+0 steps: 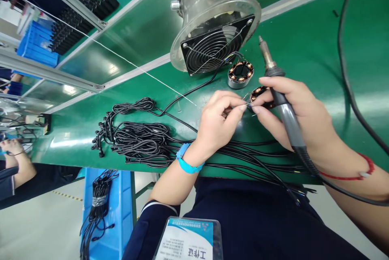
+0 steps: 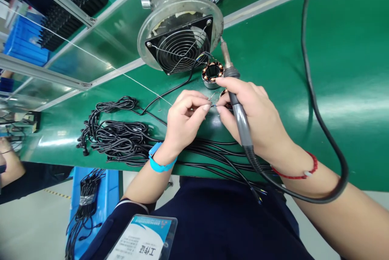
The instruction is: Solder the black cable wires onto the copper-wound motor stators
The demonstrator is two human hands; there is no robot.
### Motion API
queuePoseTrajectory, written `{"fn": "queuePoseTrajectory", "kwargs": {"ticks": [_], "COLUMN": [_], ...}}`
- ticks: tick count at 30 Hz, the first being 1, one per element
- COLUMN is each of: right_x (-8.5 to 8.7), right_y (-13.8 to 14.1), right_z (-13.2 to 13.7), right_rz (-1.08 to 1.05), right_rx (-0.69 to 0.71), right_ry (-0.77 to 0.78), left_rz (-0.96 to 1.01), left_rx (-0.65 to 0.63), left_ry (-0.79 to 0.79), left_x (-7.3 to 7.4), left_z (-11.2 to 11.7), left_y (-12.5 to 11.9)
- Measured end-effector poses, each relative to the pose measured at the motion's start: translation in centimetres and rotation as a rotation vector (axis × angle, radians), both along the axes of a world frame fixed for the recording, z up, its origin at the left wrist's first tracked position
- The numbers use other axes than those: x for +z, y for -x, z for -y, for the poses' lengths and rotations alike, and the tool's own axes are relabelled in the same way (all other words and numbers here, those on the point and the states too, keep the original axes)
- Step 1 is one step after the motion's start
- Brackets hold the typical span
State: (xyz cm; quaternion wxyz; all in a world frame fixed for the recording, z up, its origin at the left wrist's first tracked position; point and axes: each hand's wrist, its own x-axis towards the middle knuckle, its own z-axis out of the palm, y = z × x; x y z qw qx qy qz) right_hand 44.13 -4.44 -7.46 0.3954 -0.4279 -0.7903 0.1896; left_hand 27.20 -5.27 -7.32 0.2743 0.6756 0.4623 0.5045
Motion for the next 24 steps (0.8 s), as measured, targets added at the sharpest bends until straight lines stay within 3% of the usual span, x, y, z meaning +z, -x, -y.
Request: {"fn": "queuePoseTrajectory", "kwargs": {"ticks": [3,8,12,18,24], "right_x": [-0.1,-0.7,-0.6,-0.2,-0.9], "right_y": [0.0,0.1,-0.6,-2.0,-1.4], "right_z": [-0.2,-0.5,-0.6,-0.9,-1.7], "right_rz": [-0.025,-0.1,-0.034,0.128,0.154], "right_rx": [0.024,0.02,0.057,0.165,-0.02], "right_ry": [-0.024,0.01,0.012,-0.111,-0.143], "left_rz": [-0.178,-0.289,-0.267,-0.137,-0.019], "left_rx": [-0.013,-0.026,-0.014,0.015,0.048], "left_ry": [-0.215,-0.213,-0.115,0.257,0.35], "left_x": [-0.4,-0.3,0.1,0.4,0.4], "left_z": [0.0,0.2,0.2,0.1,0.0], "left_y": [0.1,0.3,0.4,0.4,0.2]}}
